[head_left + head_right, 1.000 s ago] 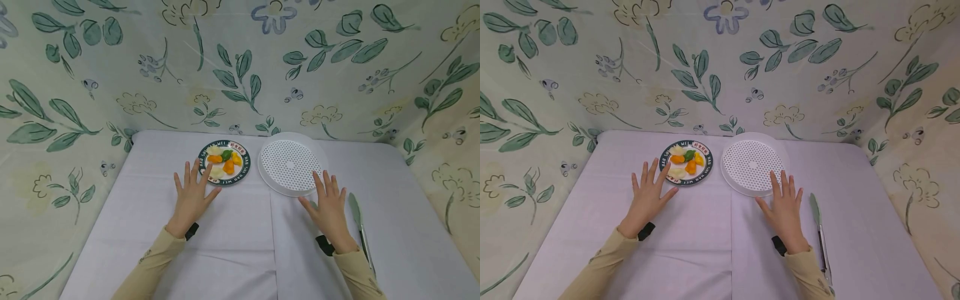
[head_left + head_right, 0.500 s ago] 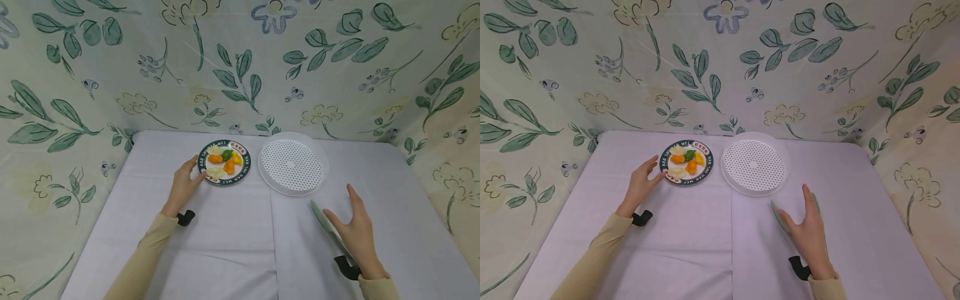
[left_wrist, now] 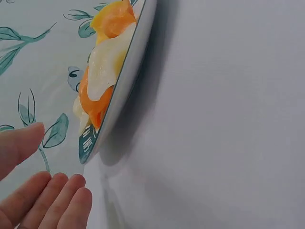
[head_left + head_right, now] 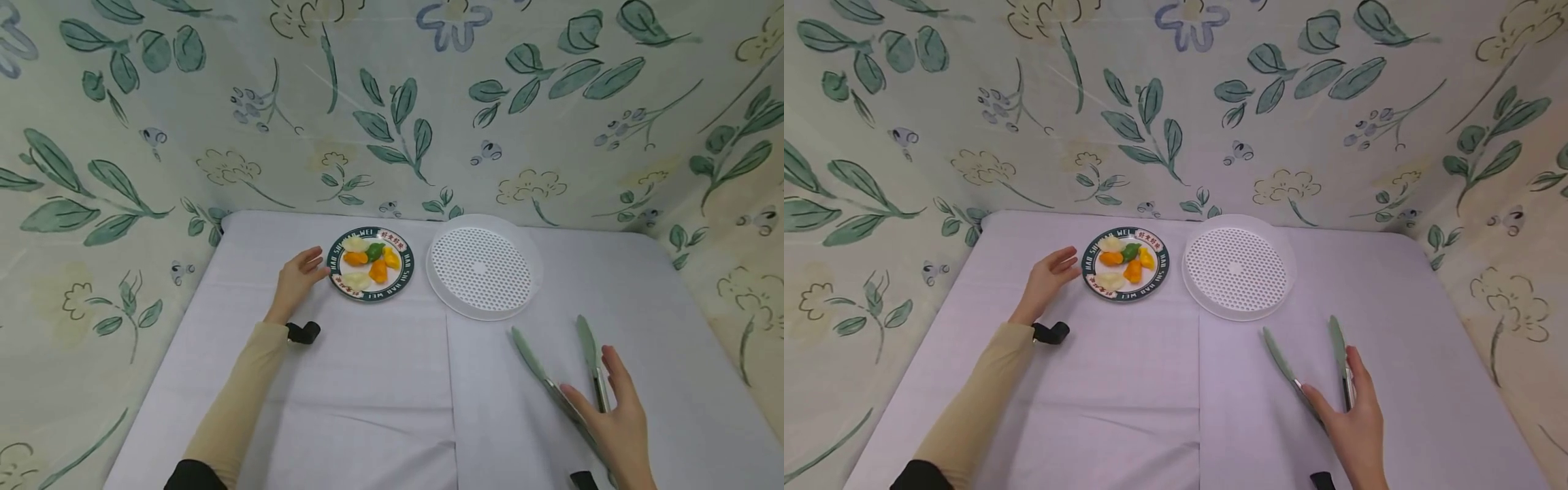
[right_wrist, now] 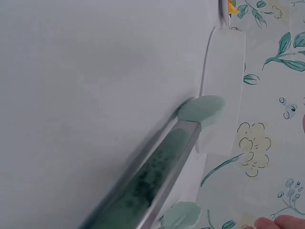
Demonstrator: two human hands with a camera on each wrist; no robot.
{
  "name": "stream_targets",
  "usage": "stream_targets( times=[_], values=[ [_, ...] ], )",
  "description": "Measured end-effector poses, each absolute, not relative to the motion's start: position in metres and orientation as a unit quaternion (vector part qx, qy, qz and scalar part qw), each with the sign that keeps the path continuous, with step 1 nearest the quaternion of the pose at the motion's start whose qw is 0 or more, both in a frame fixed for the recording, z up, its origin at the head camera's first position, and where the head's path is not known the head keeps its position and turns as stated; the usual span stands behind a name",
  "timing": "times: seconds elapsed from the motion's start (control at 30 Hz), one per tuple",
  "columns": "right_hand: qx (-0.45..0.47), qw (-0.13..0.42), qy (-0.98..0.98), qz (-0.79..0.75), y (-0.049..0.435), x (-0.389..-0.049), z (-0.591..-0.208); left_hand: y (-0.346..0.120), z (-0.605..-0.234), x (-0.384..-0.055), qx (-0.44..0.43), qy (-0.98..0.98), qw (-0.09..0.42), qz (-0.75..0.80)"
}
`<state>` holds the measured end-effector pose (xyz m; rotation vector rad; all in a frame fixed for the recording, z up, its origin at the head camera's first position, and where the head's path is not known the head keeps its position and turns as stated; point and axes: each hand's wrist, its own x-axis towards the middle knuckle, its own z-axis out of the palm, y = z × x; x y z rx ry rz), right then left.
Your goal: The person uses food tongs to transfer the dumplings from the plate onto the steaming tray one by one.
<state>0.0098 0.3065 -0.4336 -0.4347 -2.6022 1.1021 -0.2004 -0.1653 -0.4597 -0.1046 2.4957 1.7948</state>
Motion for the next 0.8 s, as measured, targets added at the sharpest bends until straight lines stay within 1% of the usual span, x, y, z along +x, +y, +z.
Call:
stream_targets(
  times=[0.17, 0.33, 0.6, 0.7, 0.8],
  values=[
    [-0.214, 0.09, -0.893, 0.385, 0.317, 0.019, -0.446, -0.166, -0.464, -0.21, -0.047, 0.775, 0.055, 0.627],
    [-0.241, 0.058, -0.889, 0.385, 0.323, 0.026, -0.447, -0.166, -0.47, -0.217, -0.047, 0.747, 0.06, 0.66],
    [-0.256, 0.005, -0.884, 0.39, 0.336, 0.034, -0.461, -0.162, -0.478, -0.224, -0.052, 0.713, 0.076, 0.695],
    [-0.256, -0.008, -0.887, 0.384, 0.345, 0.034, -0.476, -0.161, -0.48, -0.225, -0.051, 0.707, 0.08, 0.701],
    [-0.247, -0.003, -0.897, 0.367, 0.354, 0.036, -0.496, -0.159, -0.481, -0.226, -0.051, 0.699, 0.085, 0.708]
  ],
)
